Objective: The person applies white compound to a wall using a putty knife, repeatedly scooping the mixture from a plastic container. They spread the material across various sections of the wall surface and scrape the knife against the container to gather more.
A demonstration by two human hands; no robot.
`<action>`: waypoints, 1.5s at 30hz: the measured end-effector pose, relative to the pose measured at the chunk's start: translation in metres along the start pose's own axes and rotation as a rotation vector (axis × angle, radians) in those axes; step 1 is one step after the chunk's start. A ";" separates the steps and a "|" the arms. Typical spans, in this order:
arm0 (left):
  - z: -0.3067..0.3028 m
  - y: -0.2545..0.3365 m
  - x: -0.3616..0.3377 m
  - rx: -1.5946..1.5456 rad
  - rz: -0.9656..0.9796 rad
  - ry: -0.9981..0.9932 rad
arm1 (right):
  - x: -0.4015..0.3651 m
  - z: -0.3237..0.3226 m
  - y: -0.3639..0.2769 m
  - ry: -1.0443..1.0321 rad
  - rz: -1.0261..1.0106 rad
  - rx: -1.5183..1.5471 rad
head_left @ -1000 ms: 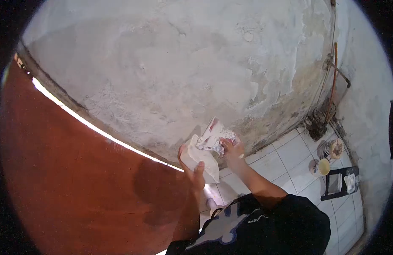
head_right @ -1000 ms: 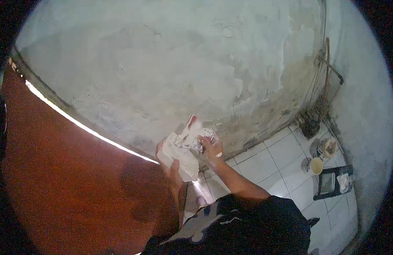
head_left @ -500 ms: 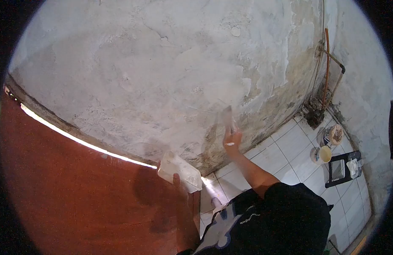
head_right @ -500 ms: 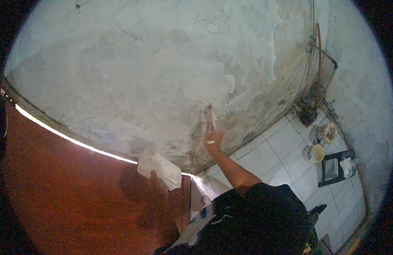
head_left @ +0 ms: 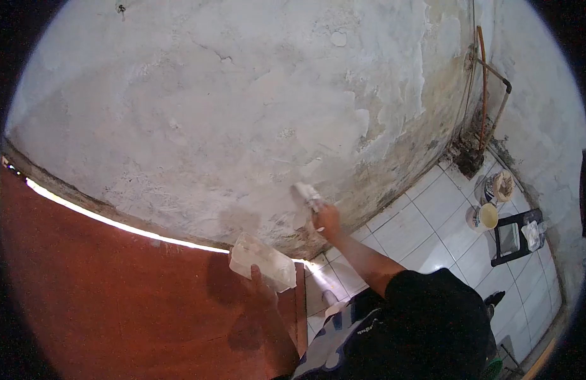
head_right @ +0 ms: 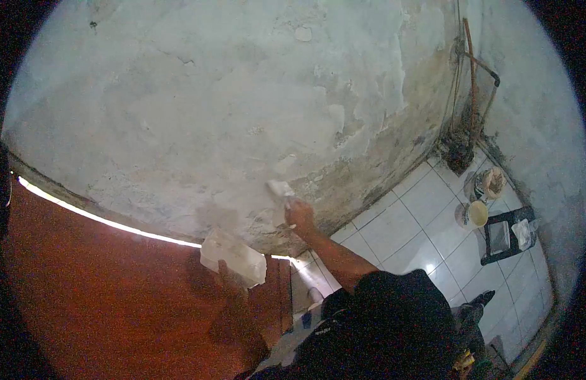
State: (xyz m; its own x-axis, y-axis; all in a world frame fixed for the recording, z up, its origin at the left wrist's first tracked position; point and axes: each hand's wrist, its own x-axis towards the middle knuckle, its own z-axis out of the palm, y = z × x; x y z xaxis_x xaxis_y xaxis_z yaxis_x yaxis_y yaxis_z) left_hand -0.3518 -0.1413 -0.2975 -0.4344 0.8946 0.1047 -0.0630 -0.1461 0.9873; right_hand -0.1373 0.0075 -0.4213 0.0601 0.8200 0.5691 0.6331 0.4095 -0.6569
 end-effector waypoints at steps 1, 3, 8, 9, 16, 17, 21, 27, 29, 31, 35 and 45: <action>0.012 0.006 -0.001 0.004 0.039 -0.001 | 0.004 -0.010 0.004 0.002 0.241 -0.106; 0.017 0.003 0.002 -0.004 0.064 0.006 | 0.017 -0.031 0.015 0.013 0.473 -0.213; 0.004 -0.015 0.002 0.027 0.147 0.079 | 0.069 -0.028 0.026 0.416 0.609 0.204; 0.000 -0.018 0.003 0.033 0.168 0.098 | 0.076 -0.013 0.017 0.304 0.624 0.126; 0.027 0.065 -0.024 0.000 0.104 0.085 | 0.084 0.014 -0.093 0.273 0.271 0.134; 0.021 0.062 -0.021 0.005 0.108 0.082 | 0.079 0.006 -0.092 0.241 0.160 0.148; 0.020 0.041 0.000 -0.059 0.021 0.052 | 0.068 -0.039 -0.074 0.057 0.033 0.199; 0.028 0.041 0.008 -0.173 0.010 0.022 | 0.043 -0.075 -0.005 0.172 0.369 0.079; 0.024 0.042 0.009 -0.177 0.019 0.041 | 0.041 -0.061 0.025 0.257 0.655 0.204; 0.020 0.042 0.010 -0.173 0.029 0.083 | 0.033 -0.011 0.077 0.317 0.939 0.341; 0.010 0.044 0.010 -0.170 0.064 0.176 | 0.060 0.065 0.081 0.326 0.714 0.218; -0.021 0.062 0.021 -0.137 0.137 0.299 | 0.115 -0.023 -0.146 0.251 0.372 0.277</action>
State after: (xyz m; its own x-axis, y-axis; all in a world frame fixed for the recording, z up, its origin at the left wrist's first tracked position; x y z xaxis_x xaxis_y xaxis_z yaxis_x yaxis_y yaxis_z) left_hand -0.3836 -0.1405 -0.2365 -0.6897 0.7027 0.1748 -0.0973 -0.3292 0.9392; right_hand -0.2056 0.0325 -0.2487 0.4464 0.8230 0.3512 0.3078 0.2273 -0.9239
